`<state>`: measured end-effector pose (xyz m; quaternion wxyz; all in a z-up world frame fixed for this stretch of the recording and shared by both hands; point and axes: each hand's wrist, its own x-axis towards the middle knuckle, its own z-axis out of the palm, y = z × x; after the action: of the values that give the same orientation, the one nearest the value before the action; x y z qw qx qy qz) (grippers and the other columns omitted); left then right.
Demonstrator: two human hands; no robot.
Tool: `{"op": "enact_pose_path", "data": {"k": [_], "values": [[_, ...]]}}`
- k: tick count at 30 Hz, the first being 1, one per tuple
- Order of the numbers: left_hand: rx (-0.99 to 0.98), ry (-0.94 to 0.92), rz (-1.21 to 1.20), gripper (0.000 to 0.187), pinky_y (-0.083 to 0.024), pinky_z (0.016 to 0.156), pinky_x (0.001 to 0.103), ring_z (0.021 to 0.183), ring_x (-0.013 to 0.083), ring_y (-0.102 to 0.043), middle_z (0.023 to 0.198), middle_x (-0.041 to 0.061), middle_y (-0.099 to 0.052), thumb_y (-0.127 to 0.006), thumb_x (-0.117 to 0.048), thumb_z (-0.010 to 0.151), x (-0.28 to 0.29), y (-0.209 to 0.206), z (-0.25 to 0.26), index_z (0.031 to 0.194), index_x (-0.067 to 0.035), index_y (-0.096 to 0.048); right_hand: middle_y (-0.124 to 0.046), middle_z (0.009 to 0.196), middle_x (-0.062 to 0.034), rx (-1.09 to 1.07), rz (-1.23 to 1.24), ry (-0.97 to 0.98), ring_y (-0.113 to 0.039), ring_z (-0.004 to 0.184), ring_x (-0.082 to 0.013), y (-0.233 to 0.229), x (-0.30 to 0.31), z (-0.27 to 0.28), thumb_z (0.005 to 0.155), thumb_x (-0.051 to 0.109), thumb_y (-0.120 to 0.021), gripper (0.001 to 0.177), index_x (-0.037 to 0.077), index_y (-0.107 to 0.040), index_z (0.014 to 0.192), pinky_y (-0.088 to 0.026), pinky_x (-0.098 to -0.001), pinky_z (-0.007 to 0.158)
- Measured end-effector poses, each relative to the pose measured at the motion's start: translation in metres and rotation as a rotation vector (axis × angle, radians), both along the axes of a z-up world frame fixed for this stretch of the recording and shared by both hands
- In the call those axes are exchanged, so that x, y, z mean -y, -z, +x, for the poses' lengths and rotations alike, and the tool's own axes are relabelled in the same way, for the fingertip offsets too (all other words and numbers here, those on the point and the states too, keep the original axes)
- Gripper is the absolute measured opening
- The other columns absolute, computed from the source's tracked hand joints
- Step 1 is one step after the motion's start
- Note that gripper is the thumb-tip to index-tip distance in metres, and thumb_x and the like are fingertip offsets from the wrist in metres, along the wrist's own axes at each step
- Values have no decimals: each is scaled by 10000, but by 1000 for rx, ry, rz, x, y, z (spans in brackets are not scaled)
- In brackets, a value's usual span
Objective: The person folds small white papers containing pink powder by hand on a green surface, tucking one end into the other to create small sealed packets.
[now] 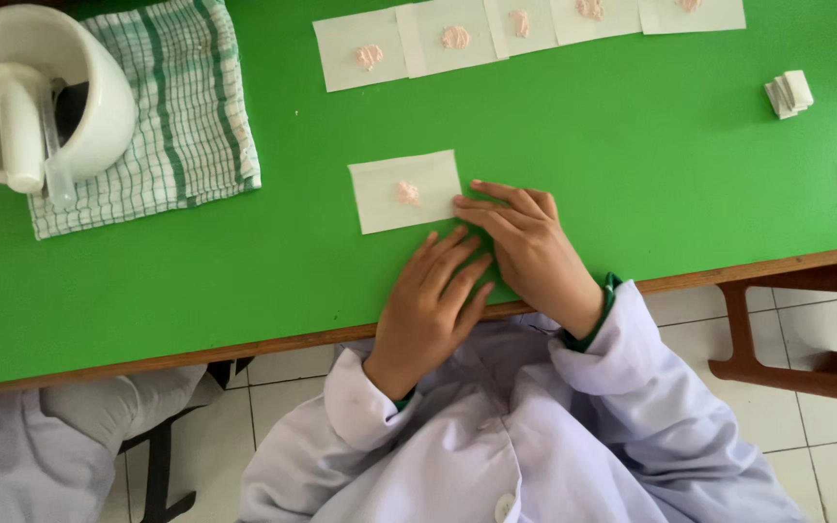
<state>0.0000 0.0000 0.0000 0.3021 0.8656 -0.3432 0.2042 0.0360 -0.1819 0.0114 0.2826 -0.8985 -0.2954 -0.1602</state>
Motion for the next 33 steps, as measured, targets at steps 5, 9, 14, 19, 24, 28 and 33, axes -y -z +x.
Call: {"op": "enact_pose_path", "data": {"k": [5,9,14,19,24,28,33], "values": [[-18,-82,-64,317,-408,1158,546,1319,351,-554,1326,172,-624,-661,-185,990,-17,22,-1,1285,-70,-641,-729,1273,-62,-9,-15,31,-596,1333,-313,-6,18,-13,889,-132,-525,426,86,-712,1204,-443,-423,1000],[36,-131,28,497,-384,1161,570,1357,383,-536,1395,193,-603,-716,-310,979,-28,-6,-6,1358,-6,-612,-733,1280,-69,-17,-30,52,-596,1344,-324,-10,33,-31,893,-138,-530,402,73,-725,1173,-445,-436,1004],[47,-90,81,594,-327,1170,617,1360,381,-541,1389,190,-623,-737,-423,932,-30,-1,-20,1333,4,-638,-735,1279,-69,-24,-51,93,-614,1330,-320,-10,46,-52,902,-116,-524,391,82,-732,1168,-458,-437,1012],[31,-72,63,532,-354,1156,636,1297,368,-584,1311,171,-655,-793,-348,902,-28,3,-30,1293,-9,-669,-726,1237,-118,27,-15,91,-656,1218,-363,-10,43,-62,904,-75,-593,330,41,-727,1181,-505,-464,967],[71,-80,51,455,-400,1134,614,1224,332,-624,1215,128,-675,-789,-283,916,-25,8,-35,1285,-38,-688,-710,1209,-134,113,-21,65,-653,1173,-365,-1,40,-67,876,147,-791,280,41,-746,1132,-506,-512,998],[92,-75,43,355,-445,1109,590,1138,307,-646,1105,98,-659,-771,-229,927,-24,5,-37,1227,-48,-712,-709,1194,-132,127,6,34,-655,1143,-361,1,40,-73,854,201,-825,326,26,-756,1121,-506,-531,1016],[99,-55,-3,255,-478,1081,565,1062,286,-659,1003,75,-639,-793,-164,905,-25,1,-37,1127,-50,-741,-719,1173,-134,160,6,11,-671,1105,-360,2,42,-78,868,153,-811,257,31,-765,1090,-524,-537,997]]}}
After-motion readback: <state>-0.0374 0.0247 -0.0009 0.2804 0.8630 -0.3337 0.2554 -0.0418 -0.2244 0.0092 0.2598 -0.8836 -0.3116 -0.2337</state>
